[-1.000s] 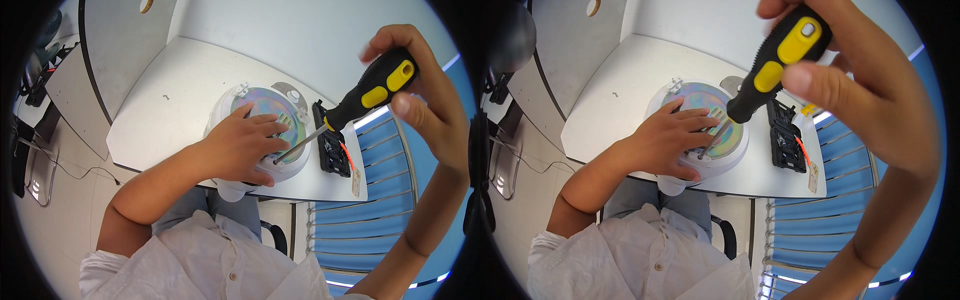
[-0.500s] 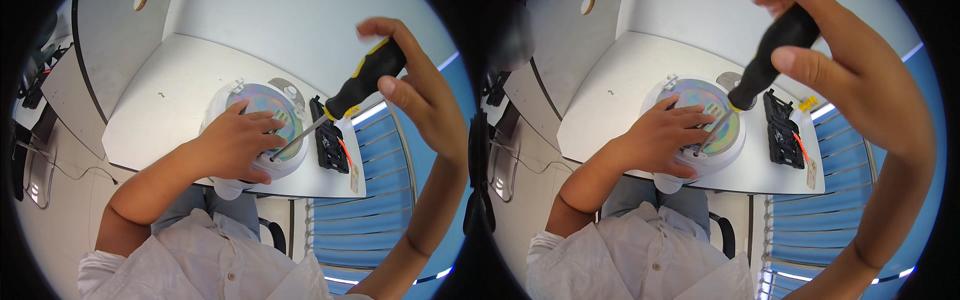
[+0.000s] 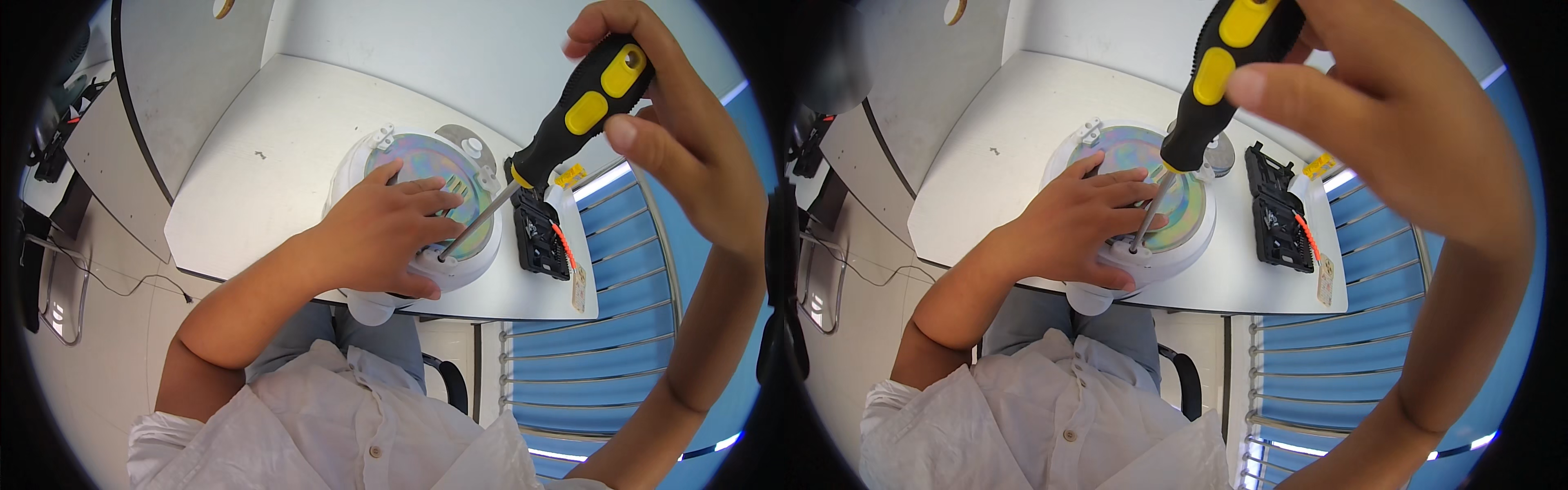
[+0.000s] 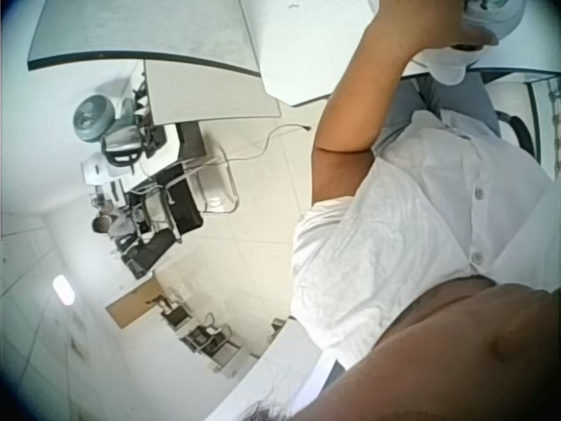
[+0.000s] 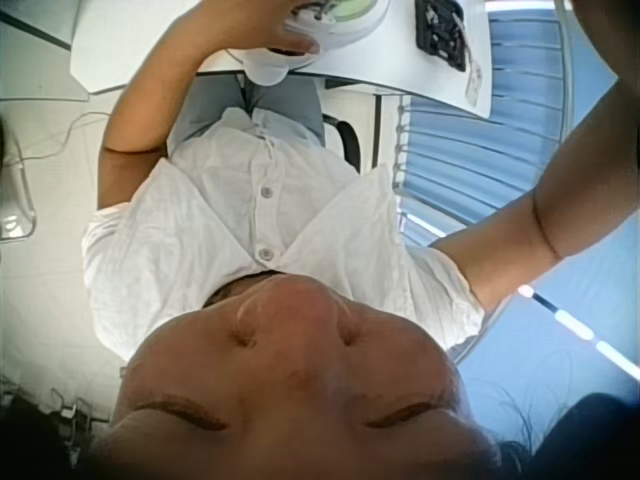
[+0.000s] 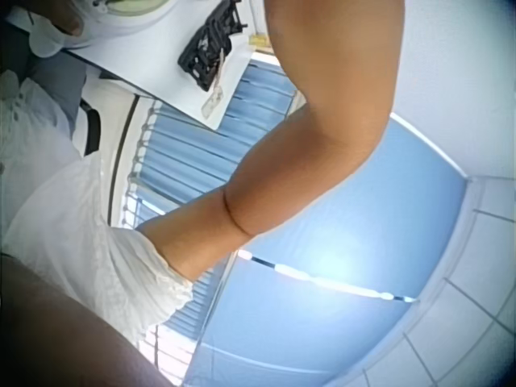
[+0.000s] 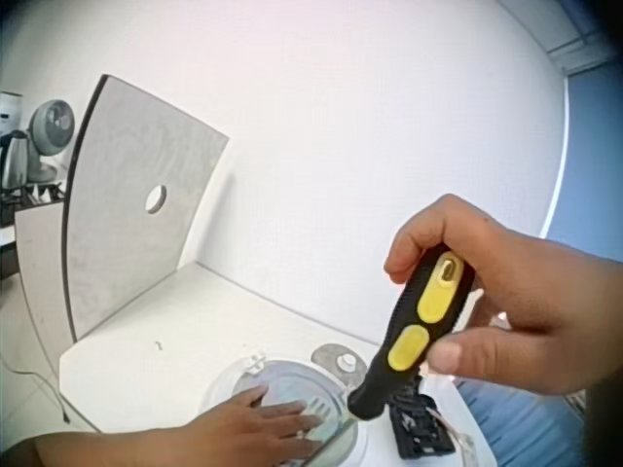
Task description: The person uses a screwdriver to tighten screws on the internal components of a white circular device. They then place a circular metal cover over the opening and secure it with screws.
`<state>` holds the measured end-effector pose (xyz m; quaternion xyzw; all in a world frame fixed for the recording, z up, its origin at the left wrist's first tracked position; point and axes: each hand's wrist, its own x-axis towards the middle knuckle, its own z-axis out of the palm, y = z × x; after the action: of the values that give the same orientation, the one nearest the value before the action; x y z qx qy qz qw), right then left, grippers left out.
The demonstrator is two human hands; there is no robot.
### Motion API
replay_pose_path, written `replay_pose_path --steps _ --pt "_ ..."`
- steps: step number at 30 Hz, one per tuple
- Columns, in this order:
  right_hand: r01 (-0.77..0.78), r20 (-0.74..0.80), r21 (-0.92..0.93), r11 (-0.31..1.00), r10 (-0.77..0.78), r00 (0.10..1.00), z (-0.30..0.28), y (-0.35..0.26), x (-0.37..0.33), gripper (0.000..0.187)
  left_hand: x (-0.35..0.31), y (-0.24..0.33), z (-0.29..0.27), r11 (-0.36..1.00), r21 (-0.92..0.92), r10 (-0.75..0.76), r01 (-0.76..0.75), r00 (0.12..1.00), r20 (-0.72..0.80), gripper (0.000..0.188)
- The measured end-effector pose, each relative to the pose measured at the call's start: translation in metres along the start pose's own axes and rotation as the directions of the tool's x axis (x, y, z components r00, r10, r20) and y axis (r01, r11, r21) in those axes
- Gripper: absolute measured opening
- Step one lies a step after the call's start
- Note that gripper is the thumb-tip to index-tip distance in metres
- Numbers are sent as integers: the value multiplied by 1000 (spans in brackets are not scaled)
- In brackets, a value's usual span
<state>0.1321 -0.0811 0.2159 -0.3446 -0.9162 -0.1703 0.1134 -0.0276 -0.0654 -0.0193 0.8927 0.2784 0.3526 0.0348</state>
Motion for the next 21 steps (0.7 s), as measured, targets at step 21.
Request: replay_pose_path --steps 21 --pt "-48 26 -66 997 50 998 1 3 5 41 0 1 -2 999 -19 -25 25 1000 17 56"
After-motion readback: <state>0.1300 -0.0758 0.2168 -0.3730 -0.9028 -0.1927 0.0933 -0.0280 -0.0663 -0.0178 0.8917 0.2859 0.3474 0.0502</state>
